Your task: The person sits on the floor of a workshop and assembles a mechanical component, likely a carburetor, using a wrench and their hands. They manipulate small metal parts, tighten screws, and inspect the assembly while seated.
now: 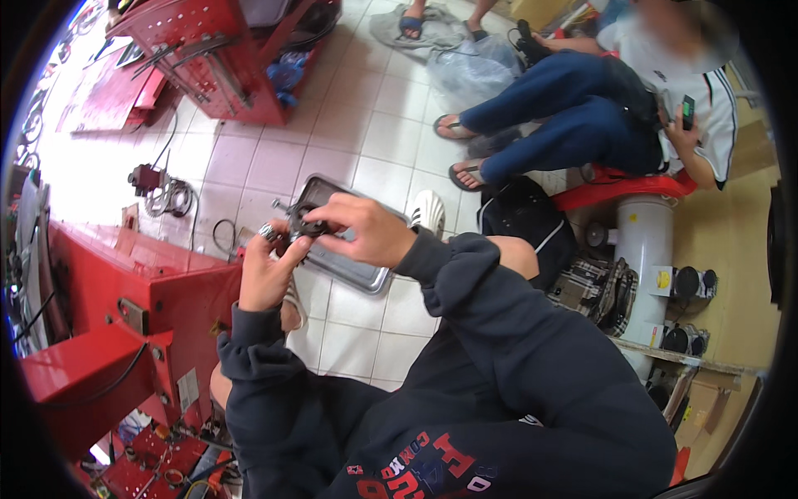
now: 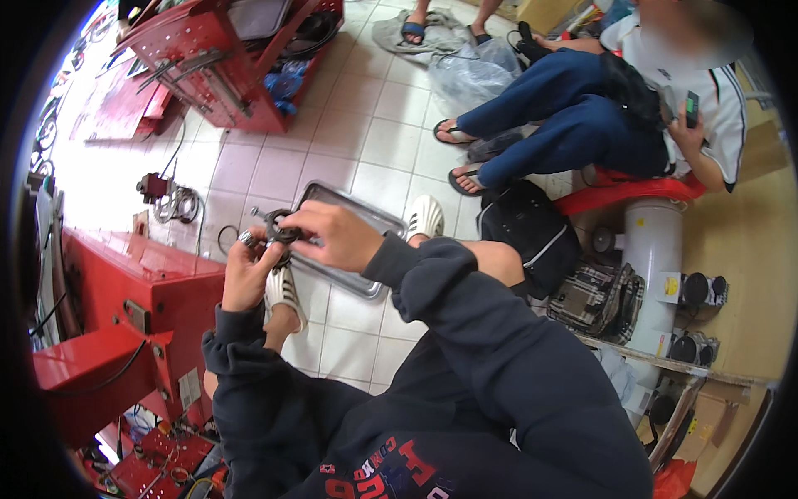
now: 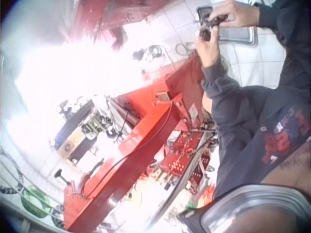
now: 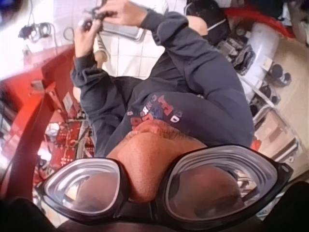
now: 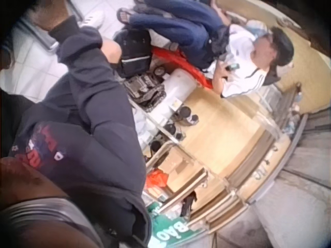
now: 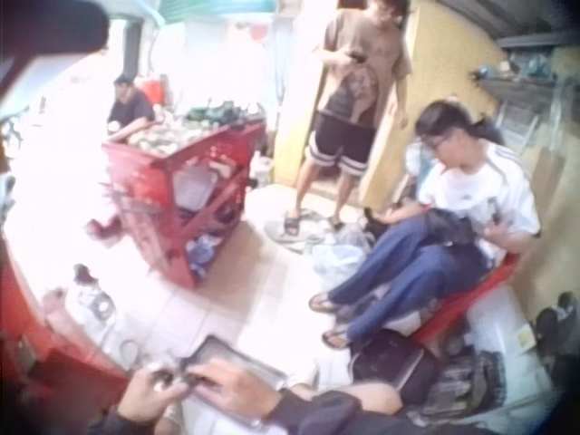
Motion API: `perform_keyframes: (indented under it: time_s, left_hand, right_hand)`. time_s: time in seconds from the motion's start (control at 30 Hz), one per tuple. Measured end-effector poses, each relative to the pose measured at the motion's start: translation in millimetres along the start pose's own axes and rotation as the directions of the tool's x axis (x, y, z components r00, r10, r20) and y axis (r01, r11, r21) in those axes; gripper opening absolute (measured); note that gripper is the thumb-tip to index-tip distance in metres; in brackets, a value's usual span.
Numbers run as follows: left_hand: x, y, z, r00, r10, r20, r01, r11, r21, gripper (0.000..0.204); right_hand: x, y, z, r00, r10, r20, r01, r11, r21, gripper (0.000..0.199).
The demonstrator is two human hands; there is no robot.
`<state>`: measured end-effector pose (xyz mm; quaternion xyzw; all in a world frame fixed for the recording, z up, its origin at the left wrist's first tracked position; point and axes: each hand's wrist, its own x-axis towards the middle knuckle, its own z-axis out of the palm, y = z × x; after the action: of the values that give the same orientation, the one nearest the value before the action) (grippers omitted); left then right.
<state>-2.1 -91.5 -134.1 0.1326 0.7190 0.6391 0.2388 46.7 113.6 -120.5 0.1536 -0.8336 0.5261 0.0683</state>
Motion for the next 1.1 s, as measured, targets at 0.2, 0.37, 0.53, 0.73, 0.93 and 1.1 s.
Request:
perform_keyframes:
  time_s: [0.2,0.37,0.53,0.73,0.93,1.1]
  left_hand:
    - [1,-3,0,1.0,-0.008,0.028,0.009,0.998,-0.064,0.021]
    - [1,-2,2,1.0,-0.009,0.03,0.012,0.995,-0.1,0.019]
    - [5,-3,3,1.0,0.021,0.015,-0.021,0.999,-0.036,0.015]
    - [1,-7,0,1.0,-0.02,0.016,0.021,0.998,-0.065,0.02]
    - [1,-3,1,0.999,-0.043,0.016,0.044,0.996,-0.074,0.02]
    - [2,-6,0,0.999,-0.034,0.015,0.034,0.999,-0.039,0.019]
  right_hand:
    - [0,-8,-6,0.999,0.044,-0.019,-0.043,0.998,0.038,0.026]
    - [-1,2,-1,0.997,-0.015,-0.069,0.018,0.999,0.037,0.034]
    - [1,1,-6,0.996,-0.07,-0.059,0.067,0.997,-0.05,0.033]
    - [-1,-2,1,0.994,0.101,-0.036,-0.099,0.994,0.053,0.03]
    - [-2,1,0,0.992,0.124,-0.019,-0.122,0.989,0.079,0.037]
    - [0,4,1,0.998,0.037,-0.045,-0.036,0.999,0.021,0.029]
